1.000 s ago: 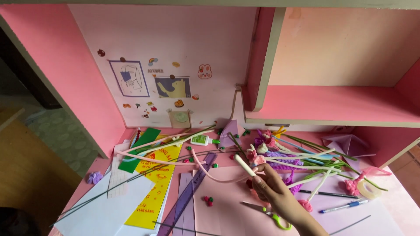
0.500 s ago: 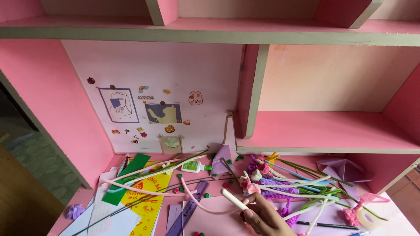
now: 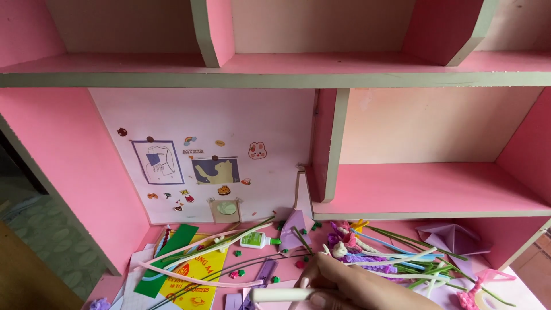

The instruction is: The person assembles a decorative flower by wrapping a pink pipe cleaner around a white foam stick and then attaching a pink crocheted flower head. They adjust the petals and secure the components by hand on a cluttered pink desk.

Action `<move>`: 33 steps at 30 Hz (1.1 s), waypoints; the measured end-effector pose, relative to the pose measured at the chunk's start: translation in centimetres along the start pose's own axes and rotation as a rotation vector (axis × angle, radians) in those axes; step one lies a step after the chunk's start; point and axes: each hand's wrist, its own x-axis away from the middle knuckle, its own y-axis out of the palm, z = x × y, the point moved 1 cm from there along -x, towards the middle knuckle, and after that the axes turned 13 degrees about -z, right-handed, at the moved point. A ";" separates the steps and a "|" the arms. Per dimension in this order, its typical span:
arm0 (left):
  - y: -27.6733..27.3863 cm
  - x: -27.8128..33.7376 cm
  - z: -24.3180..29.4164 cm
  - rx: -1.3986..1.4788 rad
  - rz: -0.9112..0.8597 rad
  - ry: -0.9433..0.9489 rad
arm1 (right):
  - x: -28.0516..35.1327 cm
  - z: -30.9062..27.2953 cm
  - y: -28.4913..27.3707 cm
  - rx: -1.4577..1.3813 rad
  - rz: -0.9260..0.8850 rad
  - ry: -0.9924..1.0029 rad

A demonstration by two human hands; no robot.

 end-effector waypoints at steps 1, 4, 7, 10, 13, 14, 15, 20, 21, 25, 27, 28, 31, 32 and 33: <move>-1.2 -0.8 -0.1 -0.011 -0.002 -0.005 | 0.3 -0.6 0.1 0.000 -0.005 -0.002; -4.8 -3.4 2.6 -0.036 -0.009 -0.017 | 0.5 -1.4 0.3 0.293 0.082 0.040; -7.9 -6.2 5.4 0.278 -1.132 -0.482 | -1.0 -0.2 0.2 0.172 0.109 -0.031; -6.8 -6.4 6.7 0.943 -0.915 -0.227 | -3.8 2.1 -0.1 -0.184 -0.125 -0.523; -4.2 -6.2 7.1 1.525 -0.851 -0.121 | -6.4 5.2 -0.6 -0.389 -0.017 -0.488; -4.0 -6.1 7.1 1.417 -0.896 -0.260 | -7.2 6.5 -0.9 -0.368 -0.025 -0.540; -3.8 -5.7 7.1 1.305 -0.940 -0.404 | -8.0 7.9 -1.1 -0.352 -0.038 -0.586; -2.8 -4.4 5.9 1.168 -0.987 -0.438 | -9.7 9.8 0.2 -0.133 0.121 -0.489; -1.8 -3.8 5.4 1.219 -0.946 -0.401 | -10.1 10.5 0.3 -0.116 0.161 -0.472; -0.7 -3.6 5.6 1.391 -0.911 -0.462 | -10.9 11.8 0.1 -0.161 0.218 -0.445; 0.1 -4.1 5.6 1.408 -0.849 -0.432 | -10.5 10.9 0.2 -0.092 0.270 -0.387; 0.4 -4.3 5.4 1.409 -0.855 -0.431 | -10.8 11.2 0.0 -0.094 0.275 -0.385; 1.5 -4.4 5.1 1.375 -0.799 -0.368 | -11.3 12.4 -0.7 -0.046 0.343 -0.455; 1.8 -4.3 5.0 1.375 -0.778 -0.366 | -11.5 12.8 -1.0 -0.003 0.353 -0.446; 2.1 -4.3 5.0 1.378 -0.761 -0.362 | -11.5 13.3 -1.3 0.040 0.366 -0.435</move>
